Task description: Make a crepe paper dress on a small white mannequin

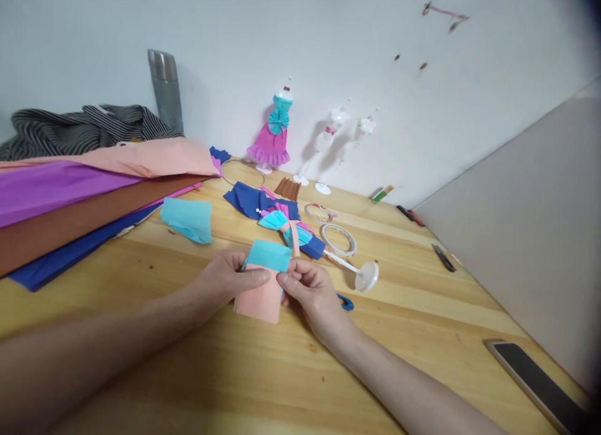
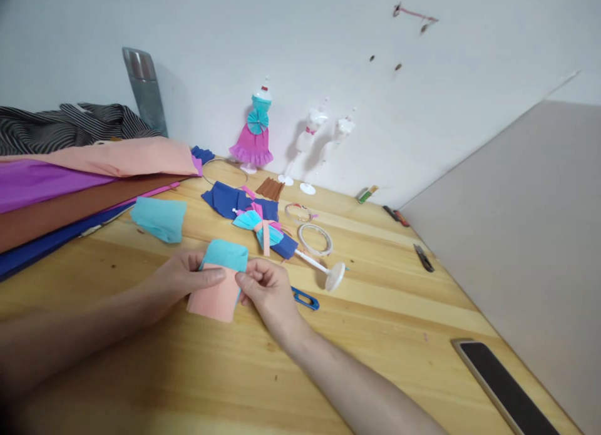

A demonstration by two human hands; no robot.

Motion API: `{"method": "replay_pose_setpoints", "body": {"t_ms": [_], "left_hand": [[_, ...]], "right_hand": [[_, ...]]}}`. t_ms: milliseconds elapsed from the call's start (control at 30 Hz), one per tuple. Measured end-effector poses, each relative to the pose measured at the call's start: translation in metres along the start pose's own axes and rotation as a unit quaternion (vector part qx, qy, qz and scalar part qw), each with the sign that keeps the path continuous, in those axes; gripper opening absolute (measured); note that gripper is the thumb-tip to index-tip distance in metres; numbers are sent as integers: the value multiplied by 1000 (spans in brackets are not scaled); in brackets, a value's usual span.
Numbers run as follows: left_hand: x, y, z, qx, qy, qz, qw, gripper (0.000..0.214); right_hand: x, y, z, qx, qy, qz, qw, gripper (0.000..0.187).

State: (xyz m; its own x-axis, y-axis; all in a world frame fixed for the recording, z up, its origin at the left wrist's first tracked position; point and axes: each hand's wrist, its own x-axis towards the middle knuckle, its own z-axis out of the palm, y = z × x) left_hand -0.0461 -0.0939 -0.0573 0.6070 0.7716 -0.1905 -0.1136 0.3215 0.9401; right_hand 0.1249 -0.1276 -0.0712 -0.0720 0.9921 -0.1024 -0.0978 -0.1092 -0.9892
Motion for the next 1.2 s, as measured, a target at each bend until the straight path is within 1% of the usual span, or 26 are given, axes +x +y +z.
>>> {"method": "replay_pose_setpoints", "body": {"t_ms": [67, 100, 133, 167, 200, 267, 300, 333, 367, 400, 433, 467, 500, 567, 633, 667, 700, 733, 800, 833, 867, 933, 1000, 1067, 1133, 1200], "left_hand": [[2, -3, 0, 5, 31, -2, 999, 23], [2, -5, 0, 8, 52, -4, 999, 23], [3, -6, -1, 12, 73, -7, 997, 24], [4, -7, -1, 15, 89, -11, 996, 24], [4, -7, -1, 14, 101, -18, 995, 25], [3, -6, -1, -3, 115, -30, 993, 27], [3, -5, -1, -18, 120, -33, 992, 27], [3, -4, -2, -36, 123, -36, 991, 28], [3, -3, -2, -53, 126, -39, 990, 29], [3, -3, -2, -69, 129, -42, 988, 29], [3, -2, -3, -82, 133, -45, 987, 29], [3, -2, -4, -94, 138, -47, 985, 29], [4, -2, -4, -105, 142, -48, 983, 29], [3, -1, -5, -125, 146, -46, 980, 29], [2, 2, -5, -142, 140, -48, 979, 28], [1, 3, -5, -149, 134, -49, 978, 27], [1, 5, -5, -156, 126, -51, 978, 27], [0, 7, -5, -162, 119, -53, 978, 26], [-1, 10, -6, -166, 106, -57, 979, 27], [-1, 11, -6, -166, 101, -58, 979, 28], [-1, 11, -6, -163, 98, -59, 980, 28], [0, 10, -7, -155, 100, -59, 981, 28], [1, 8, -7, -149, 108, -52, 981, 29], [2, 5, -7, -140, 119, -45, 982, 31], [3, 2, -7, -116, 131, -43, 984, 31], [4, 0, -6, -78, 146, -46, 985, 30]], "right_hand": [[0, -5, -2, -36, -15, -8, 999, 34], [-1, -10, -4, -75, -30, -16, 997, 33], [-2, -16, -7, -133, -50, -26, 990, 30], [-3, -24, -11, -216, -69, -39, 973, 26], [-5, -34, -16, -324, -79, -63, 941, 21], [-10, -52, -28, -530, -79, -80, 841, 3], [-13, -60, -34, -596, -79, -68, 796, 4], [-15, -65, -40, -642, -86, -44, 760, 11], [-16, -69, -45, -670, -105, -20, 735, 22], [-17, -69, -49, -690, -110, 3, 716, 28], [-16, -68, -52, -702, -112, 17, 703, 29], [-15, -65, -54, -702, -124, 22, 701, 28], [-13, -62, -55, -701, -126, 21, 702, 26], [-9, -53, -53, -694, -109, 13, 711, 21], [-5, -44, -48, -675, -90, -10, 732, 14], [-4, -40, -45, -655, -79, -27, 751, 12], [-3, -37, -43, -624, -73, -48, 777, 12], [-1, -33, -41, -584, -71, -69, 806, 12], [2, -28, -39, -487, -75, -88, 866, 14], [3, -26, -38, -441, -64, -96, 890, 14], [5, -24, -38, -400, -55, -100, 910, 13], [8, -20, -38, -328, -41, -99, 939, 13], [9, -17, -38, -263, -43, -84, 960, 12], [9, -14, -37, -206, -59, -54, 975, 13], [8, -12, -35, -171, -70, -32, 982, 15], [7, -14, -35, -177, -77, -37, 980, 15]]}}
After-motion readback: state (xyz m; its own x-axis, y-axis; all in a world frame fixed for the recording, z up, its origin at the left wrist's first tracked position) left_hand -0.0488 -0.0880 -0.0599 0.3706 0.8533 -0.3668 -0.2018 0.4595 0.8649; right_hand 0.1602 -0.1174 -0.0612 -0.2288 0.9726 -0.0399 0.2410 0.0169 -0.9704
